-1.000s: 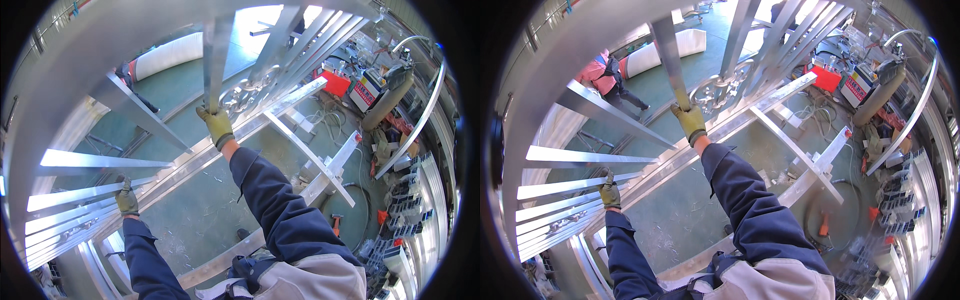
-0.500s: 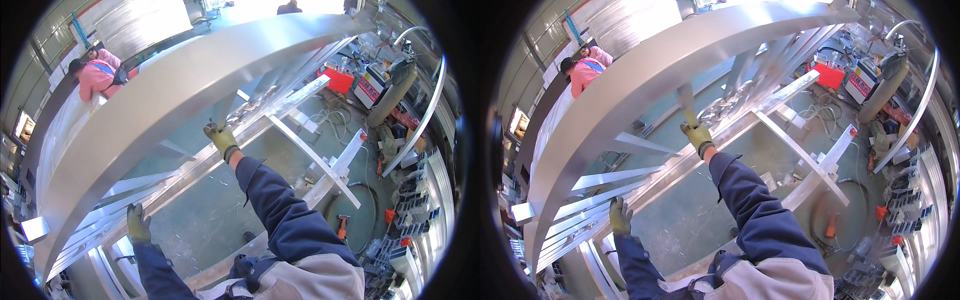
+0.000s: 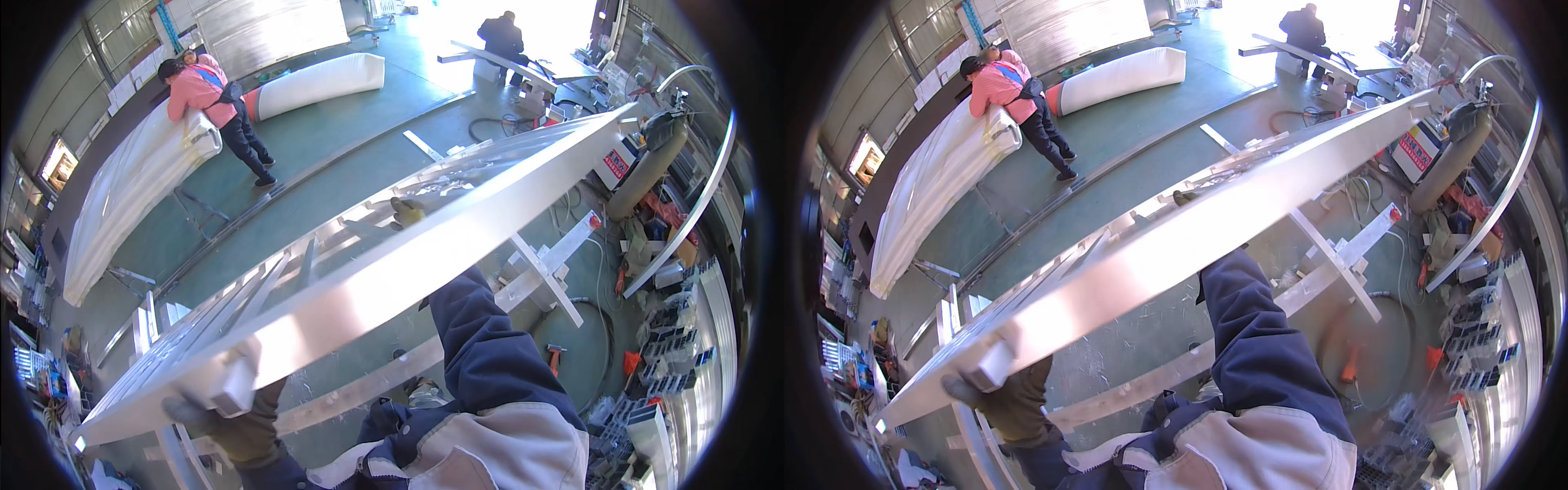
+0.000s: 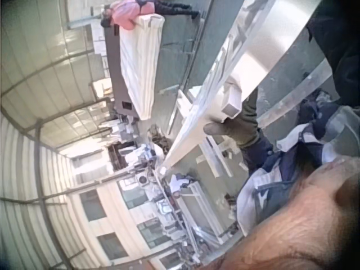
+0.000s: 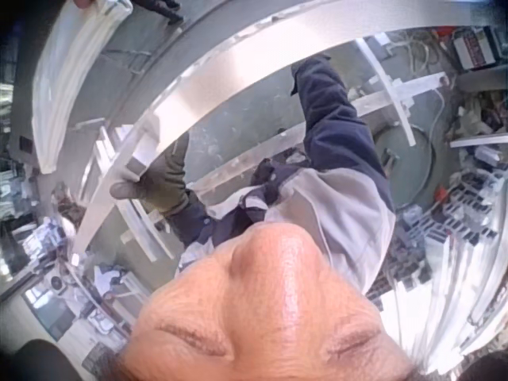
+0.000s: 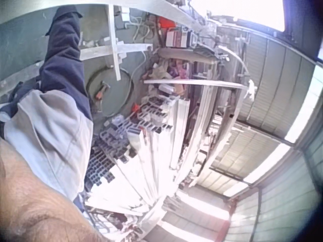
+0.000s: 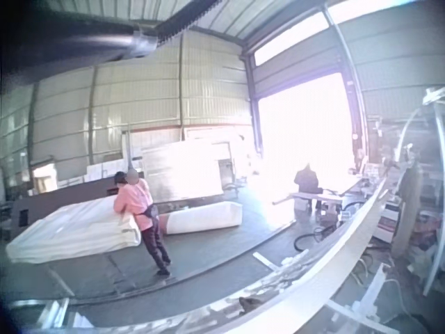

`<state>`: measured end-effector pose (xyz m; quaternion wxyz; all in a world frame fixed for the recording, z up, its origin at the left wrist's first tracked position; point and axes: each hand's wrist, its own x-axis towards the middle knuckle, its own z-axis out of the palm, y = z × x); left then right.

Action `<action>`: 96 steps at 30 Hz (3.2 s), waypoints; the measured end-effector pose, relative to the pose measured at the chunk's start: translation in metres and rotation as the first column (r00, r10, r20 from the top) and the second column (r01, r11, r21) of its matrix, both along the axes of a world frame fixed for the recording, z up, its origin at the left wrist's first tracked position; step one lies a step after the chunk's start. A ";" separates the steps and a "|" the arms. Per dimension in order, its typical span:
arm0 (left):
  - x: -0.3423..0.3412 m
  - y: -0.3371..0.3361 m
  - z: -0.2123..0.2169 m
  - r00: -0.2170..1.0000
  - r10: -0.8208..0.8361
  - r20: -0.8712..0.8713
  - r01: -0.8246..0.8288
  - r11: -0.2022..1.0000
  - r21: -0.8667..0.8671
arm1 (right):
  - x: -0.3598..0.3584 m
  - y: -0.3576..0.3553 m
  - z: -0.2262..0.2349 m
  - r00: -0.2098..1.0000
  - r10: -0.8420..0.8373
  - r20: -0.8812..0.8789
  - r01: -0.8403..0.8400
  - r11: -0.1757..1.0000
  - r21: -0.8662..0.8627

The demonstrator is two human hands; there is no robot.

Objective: The person assembles a metal gate by positioning a large metal frame and attaching ornamental metal pieces. They use a power drill to secure the decorative elements to the frame, handling the frame and tools with gloved hands throughout the process.

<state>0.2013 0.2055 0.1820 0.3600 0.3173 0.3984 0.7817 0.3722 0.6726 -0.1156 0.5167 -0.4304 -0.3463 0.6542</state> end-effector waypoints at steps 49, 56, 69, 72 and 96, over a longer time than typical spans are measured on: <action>0.190 -0.243 -0.230 0.916 -0.295 0.271 0.257 -0.085 -0.963 | 0.238 -0.450 -0.100 0.434 0.661 0.613 -0.025 0.689 -0.725; 0.178 -0.201 -0.218 0.922 -0.211 0.324 0.296 -0.154 -0.943 | 0.213 -0.454 -0.096 0.698 -0.701 0.145 0.468 0.293 -0.834; 0.167 -0.155 -0.220 0.867 -0.385 0.317 0.305 -0.092 -0.948 | 0.262 -0.462 -0.110 0.956 0.049 0.289 0.221 0.528 -0.820; 0.136 -0.147 -0.221 0.870 -0.406 0.279 0.284 -0.049 -0.957 | 0.265 -0.480 -0.058 0.677 0.479 0.559 -0.024 0.774 -0.633; 0.192 0.070 -0.258 0.357 -0.703 0.614 0.491 -0.418 -0.764 | 0.455 -0.757 0.061 0.942 -0.058 0.331 0.335 0.240 -0.911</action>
